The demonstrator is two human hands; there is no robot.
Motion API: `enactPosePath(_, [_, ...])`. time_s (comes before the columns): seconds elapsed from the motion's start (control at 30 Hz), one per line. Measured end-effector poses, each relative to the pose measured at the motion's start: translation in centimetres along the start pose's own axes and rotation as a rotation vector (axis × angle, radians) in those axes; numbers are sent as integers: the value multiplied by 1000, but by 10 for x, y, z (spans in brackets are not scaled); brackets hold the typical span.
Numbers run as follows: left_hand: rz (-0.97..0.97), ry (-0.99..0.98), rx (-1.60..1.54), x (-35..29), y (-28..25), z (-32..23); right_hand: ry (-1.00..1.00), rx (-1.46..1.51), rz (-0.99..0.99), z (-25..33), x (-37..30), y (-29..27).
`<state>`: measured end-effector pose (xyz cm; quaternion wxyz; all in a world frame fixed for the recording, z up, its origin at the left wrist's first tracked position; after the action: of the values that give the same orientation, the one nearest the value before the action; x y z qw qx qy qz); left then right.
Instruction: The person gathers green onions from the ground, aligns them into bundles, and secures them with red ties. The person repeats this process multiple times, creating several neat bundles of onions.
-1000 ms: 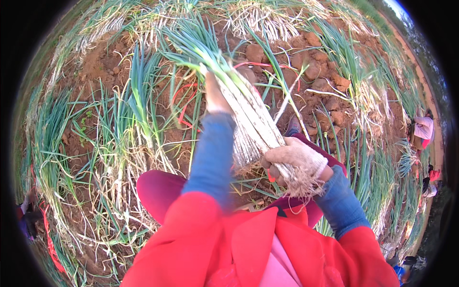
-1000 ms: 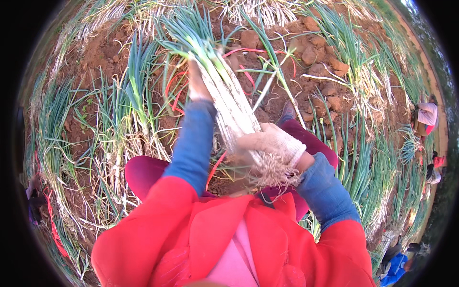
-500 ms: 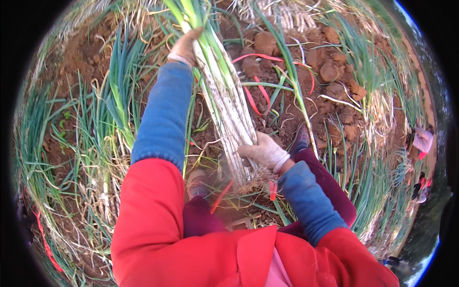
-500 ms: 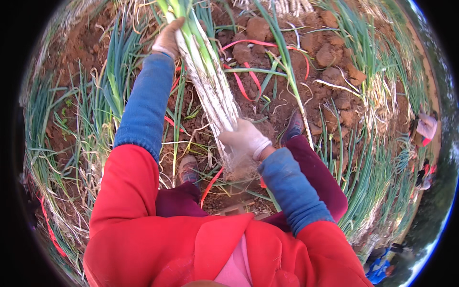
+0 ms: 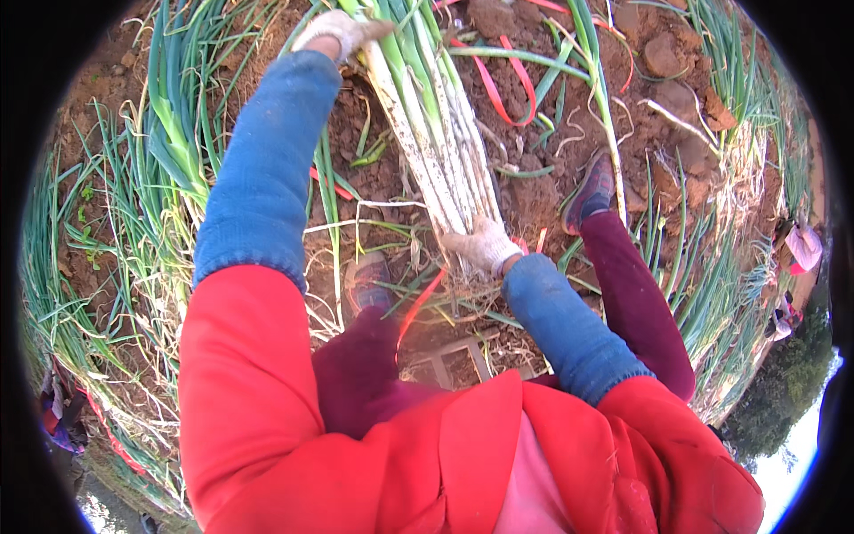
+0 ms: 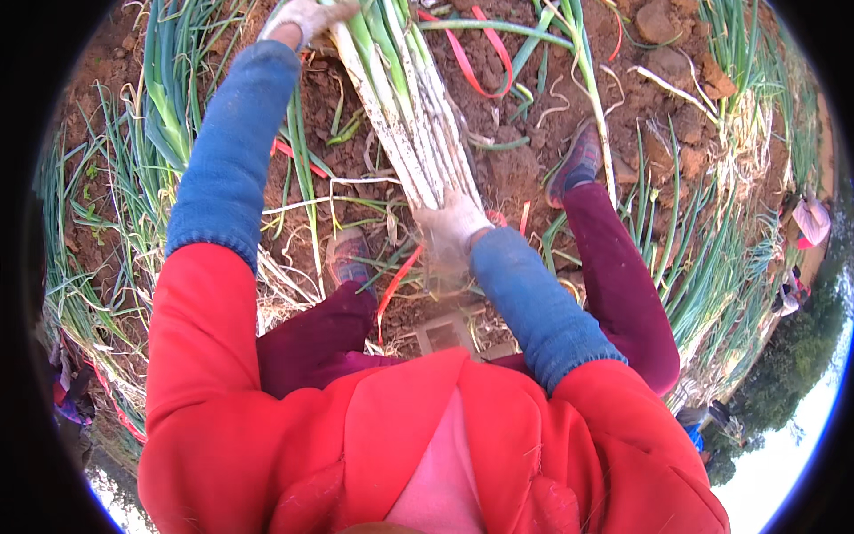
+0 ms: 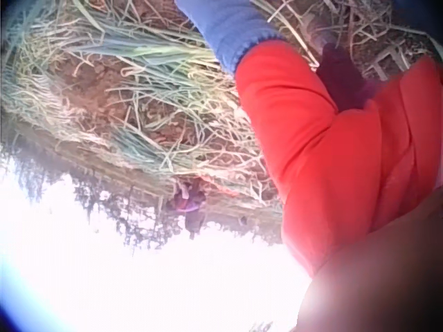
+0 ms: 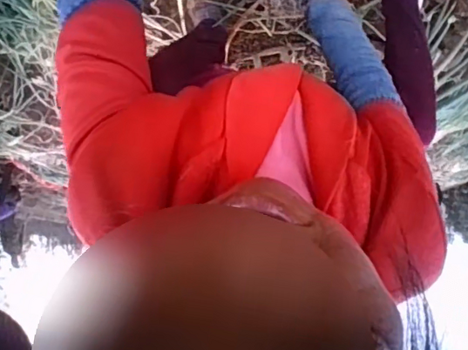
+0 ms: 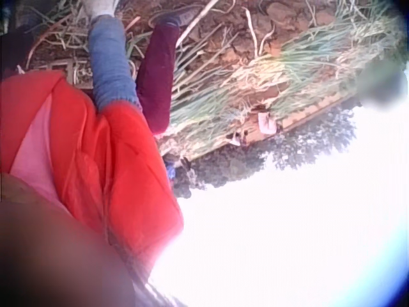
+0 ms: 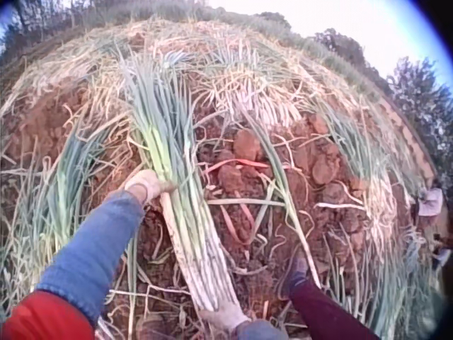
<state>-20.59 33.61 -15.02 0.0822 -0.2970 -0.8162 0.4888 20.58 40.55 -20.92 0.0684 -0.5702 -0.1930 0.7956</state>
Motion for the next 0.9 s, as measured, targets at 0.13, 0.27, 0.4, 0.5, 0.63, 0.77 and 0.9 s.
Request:
enactPosePath(0.13, [-35, 149, 201, -26, -53, -30, -45, 161, 89, -13, 13, 10])
enactPosePath(0.27, [-204, 680, 326, -63, -19, -59, 24, -129, -27, -6, 8, 8])
enactPosePath(0.4, [63, 1088, 429, -96, 55, -59, 67, -458, -74, 16, -12, 4])
enactPosePath(0.5, [173, 1048, 428, -100, 59, -53, 42, -688, -31, 31, -23, 4])
enactPosePath(0.63, [176, 741, 233, -128, -9, -23, 58, -829, 1, 33, -20, 3])
enactPosePath(0.77, [456, 103, 219, -256, -32, 46, 30, -610, 16, 20, -13, -2])
enactPosePath(0.9, [729, -207, -9, -397, 47, 85, -8, -437, -77, 11, -31, -10])
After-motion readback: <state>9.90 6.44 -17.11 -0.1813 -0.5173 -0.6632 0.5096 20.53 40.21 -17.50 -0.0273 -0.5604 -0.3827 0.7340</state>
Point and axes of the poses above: each hand's wrist, its own x-axis towards the middle knuckle, its own y-axis out of the palm, z = x × y, the point moved 1 cm from there along x, towards the middle knuckle, and after that the axes turned 12 degrees about y, right-handed, at the moved point
